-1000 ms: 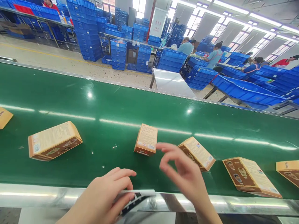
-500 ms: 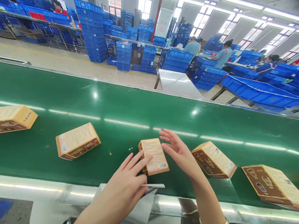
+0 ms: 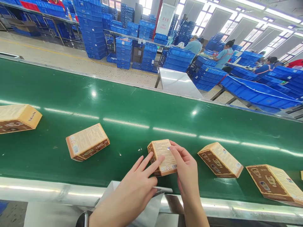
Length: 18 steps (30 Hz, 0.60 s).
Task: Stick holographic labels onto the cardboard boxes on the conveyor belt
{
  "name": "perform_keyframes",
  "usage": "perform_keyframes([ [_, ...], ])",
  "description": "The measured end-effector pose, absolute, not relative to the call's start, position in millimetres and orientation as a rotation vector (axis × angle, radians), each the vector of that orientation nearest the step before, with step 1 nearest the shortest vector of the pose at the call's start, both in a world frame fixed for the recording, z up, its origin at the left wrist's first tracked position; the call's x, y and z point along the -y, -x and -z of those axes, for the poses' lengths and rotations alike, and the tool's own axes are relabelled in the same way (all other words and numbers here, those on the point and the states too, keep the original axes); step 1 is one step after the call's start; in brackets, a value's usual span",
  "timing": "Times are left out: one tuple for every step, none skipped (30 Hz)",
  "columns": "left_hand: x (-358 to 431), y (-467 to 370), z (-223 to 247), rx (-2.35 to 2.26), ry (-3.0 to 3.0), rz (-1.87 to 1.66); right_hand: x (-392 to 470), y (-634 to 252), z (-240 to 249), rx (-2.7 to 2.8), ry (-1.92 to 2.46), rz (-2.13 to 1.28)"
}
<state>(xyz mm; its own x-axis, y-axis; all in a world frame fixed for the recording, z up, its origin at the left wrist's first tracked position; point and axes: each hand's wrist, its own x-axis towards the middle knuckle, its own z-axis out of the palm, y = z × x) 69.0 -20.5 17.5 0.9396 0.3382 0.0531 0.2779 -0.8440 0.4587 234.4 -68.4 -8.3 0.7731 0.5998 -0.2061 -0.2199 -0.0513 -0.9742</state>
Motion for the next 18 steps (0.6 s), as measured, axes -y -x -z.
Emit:
perform_keyframes([
  [21,-71,-18,-0.435,-2.641,-0.185,69,-236,9,0.335,1.492,-0.679],
  [21,-73,-18,-0.428,-2.646,-0.188,70,-238,9,0.346,1.507,-0.67],
  [21,-75,-18,-0.422,-2.654,-0.187,71,-240,10,0.36,1.527,-0.659],
  [22,-76,-17,-0.417,-2.663,-0.182,73,-242,11,0.38,1.554,-0.644],
  [22,-78,-17,-0.411,-2.674,-0.18,74,-243,12,0.406,1.591,-0.617],
  [23,-79,-16,-0.405,-2.682,-0.182,75,-244,13,0.442,1.641,-0.577],
  [23,-80,-15,-0.398,-2.688,-0.19,76,-245,14,0.489,1.704,-0.521],
  [24,-81,-14,-0.391,-2.69,-0.2,77,-246,15,0.545,1.771,-0.448],
  [24,-82,-13,-0.385,-2.689,-0.201,78,-247,15,0.606,1.832,-0.363],
  [25,-85,-13,-0.38,-2.686,-0.193,79,-249,15,0.662,1.879,-0.276],
  [25,-87,-13,-0.378,-2.681,-0.173,79,-251,16,0.699,1.911,-0.198],
  [25,-91,-14,-0.376,-2.674,-0.148,79,-254,16,0.713,1.928,-0.134],
  [26,-94,-15,-0.373,-2.664,-0.13,79,-257,16,0.706,1.936,-0.089],
  [26,-97,-17,-0.367,-2.651,-0.122,79,-261,16,0.688,1.944,-0.061],
  [26,-99,-19,-0.358,-2.634,-0.127,78,-264,15,0.668,1.954,-0.039],
  [26,-100,-21,-0.346,-2.612,-0.145,77,-267,13,0.653,1.963,-0.01],
  [26,-98,-23,-0.334,-2.588,-0.166,76,-268,8,0.651,1.962,0.021],
  [26,-94,-25,-0.321,-2.559,-0.183,75,-267,1,0.658,1.934,0.048],
])
